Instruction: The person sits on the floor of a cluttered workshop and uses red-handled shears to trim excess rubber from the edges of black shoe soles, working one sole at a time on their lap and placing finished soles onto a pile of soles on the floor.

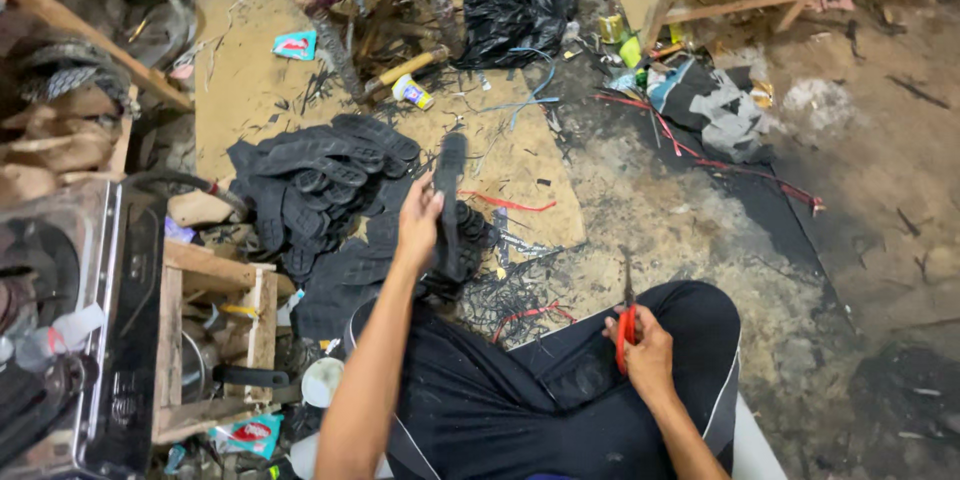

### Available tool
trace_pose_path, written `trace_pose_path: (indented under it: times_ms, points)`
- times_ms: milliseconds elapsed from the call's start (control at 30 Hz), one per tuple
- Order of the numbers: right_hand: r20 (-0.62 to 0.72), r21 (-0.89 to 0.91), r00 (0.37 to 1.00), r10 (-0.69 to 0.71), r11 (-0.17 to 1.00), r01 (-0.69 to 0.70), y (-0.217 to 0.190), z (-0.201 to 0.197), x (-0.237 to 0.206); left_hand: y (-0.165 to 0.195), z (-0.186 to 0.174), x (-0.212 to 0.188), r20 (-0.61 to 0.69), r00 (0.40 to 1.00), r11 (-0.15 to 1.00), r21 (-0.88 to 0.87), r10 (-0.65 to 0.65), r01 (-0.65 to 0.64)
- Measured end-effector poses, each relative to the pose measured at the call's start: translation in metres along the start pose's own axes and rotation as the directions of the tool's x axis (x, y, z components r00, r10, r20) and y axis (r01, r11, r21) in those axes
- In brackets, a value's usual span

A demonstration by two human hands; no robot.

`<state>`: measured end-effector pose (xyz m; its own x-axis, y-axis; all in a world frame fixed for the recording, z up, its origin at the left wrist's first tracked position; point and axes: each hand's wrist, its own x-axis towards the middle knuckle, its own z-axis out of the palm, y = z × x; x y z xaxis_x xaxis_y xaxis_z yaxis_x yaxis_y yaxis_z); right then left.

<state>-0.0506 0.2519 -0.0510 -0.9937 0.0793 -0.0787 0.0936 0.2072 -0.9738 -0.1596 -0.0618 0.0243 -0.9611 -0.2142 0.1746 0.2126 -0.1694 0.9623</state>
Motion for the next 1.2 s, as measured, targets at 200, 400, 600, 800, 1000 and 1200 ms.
trace_pose_path:
  times_ms: [200,400,600,800,1000,1200]
  points:
    - [0.202,0.133,0.932,0.301,0.934,-0.331,0.019,-0.019,0.002,-0.008,0.066,-0.124,0.087,0.892,0.663,-0.638,-0.444,0.392]
    - [0.301,-0.023,0.922,0.245,0.968,-0.25,0.026,-0.015,-0.016,-0.065,0.079,-0.161,-0.136,0.664,0.67,-0.293,-0.736,0.682]
    - [0.175,-0.531,0.958,0.229,0.841,-0.104,0.025,-0.053,-0.014,-0.078,0.087,-0.175,0.066,0.733,0.649,-0.416,-0.677,0.636]
    - [0.242,-0.261,0.955,0.17,0.96,-0.105,0.038,-0.072,-0.01,-0.077,0.09,-0.18,0.104,0.745,0.597,-0.531,-0.659,0.601]
    - [0.312,-0.003,0.933,0.181,0.982,-0.19,0.029,-0.082,-0.018,-0.062,0.098,-0.169,0.094,0.794,0.684,-0.453,-0.601,0.572]
    - [0.408,-0.037,0.89,0.204,0.978,-0.208,-0.01,-0.091,-0.025,-0.041,0.1,-0.141,0.124,0.843,0.747,-0.409,-0.523,0.524]
